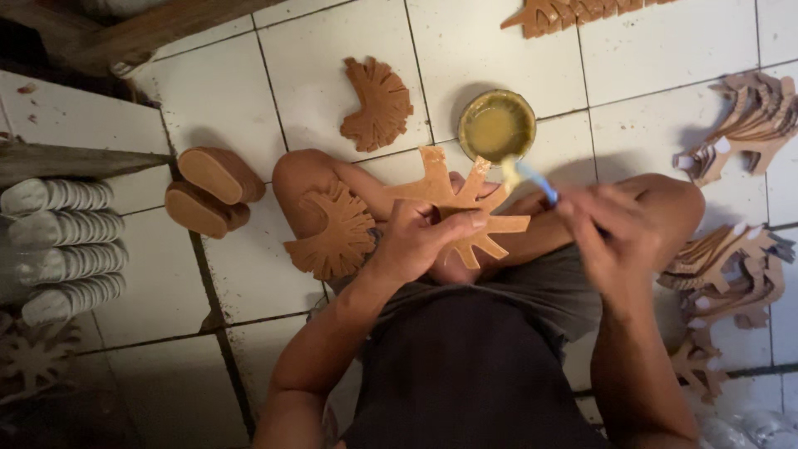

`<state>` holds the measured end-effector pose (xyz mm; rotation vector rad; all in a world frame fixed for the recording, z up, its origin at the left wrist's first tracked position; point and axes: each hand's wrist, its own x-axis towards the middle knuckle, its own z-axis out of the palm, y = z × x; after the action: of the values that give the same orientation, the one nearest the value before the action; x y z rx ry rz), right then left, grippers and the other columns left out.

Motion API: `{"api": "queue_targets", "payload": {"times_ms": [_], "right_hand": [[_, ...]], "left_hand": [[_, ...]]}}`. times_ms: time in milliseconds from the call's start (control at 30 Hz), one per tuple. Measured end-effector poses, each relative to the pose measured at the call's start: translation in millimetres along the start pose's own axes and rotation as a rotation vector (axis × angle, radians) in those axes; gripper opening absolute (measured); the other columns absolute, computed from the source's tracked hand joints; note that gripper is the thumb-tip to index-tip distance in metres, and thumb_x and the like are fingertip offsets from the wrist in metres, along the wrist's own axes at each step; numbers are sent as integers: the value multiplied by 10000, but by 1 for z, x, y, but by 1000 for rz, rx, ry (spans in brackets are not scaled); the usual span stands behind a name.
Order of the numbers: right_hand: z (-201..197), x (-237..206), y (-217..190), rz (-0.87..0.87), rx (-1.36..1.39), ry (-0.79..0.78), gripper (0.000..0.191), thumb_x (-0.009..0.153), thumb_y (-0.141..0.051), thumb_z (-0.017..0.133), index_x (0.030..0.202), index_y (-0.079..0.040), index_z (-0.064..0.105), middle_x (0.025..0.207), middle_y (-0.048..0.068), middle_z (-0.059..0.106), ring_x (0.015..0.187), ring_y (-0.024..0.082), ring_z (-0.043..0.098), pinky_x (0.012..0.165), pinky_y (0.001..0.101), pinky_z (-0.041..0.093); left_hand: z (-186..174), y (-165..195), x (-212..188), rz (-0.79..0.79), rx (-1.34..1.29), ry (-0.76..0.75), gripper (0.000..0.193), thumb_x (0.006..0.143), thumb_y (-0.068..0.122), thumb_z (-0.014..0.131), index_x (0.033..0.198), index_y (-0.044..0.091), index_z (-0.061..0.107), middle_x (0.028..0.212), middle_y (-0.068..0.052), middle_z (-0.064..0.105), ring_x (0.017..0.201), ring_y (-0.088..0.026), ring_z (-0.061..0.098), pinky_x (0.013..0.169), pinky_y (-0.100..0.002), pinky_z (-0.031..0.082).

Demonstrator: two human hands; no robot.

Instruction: The person sits on the floor and repeatedly applies a yellowish liquid to star-shaped wooden pieces using a toothbrush. They dip the brush into a small metal bowl, coat each piece, and place it on a growing assembly on the floor.

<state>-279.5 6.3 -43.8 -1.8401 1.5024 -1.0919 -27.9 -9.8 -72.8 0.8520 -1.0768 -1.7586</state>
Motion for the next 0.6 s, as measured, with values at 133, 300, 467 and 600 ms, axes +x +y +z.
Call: {"api": "queue_targets", "payload": {"times_ms": [133,300,467,600], "right_hand": [[12,13,18,116,-44,53,224,1065,-41,691,1281,3,734,850,90,658,758,124,572,669,271,436],[32,27,60,86,76,5,212,1086,-52,673,1288,-6,722,901,88,658,820,151,603,726,274,471],[85,58,120,-15,-417,-100,177,992,-175,710,1144,-125,787,934,152,716,781,341,677,681,431,539],[113,67,162,-134,-606,-171,203,983,-236,682,1156,-185,776,956,149,712,737,350,677,628,442,540]], "left_hand": [[-8,-3,1,28,-74,135,305,937,35,727,1223,-47,663,1081,-87,718,954,-160,701,870,-306,613],[-22,-12,-3,11,-256,255,257,912,3,714,1156,-31,642,1096,-124,710,1036,-212,699,923,-367,576],[-19,-20,0,137,-460,295,324,944,26,706,1252,-19,618,1173,-136,668,1089,-242,653,952,-408,569],[-26,-20,-8,44,-345,314,423,902,32,657,1319,-27,618,1333,-111,662,1227,-192,620,1051,-316,508]]}}
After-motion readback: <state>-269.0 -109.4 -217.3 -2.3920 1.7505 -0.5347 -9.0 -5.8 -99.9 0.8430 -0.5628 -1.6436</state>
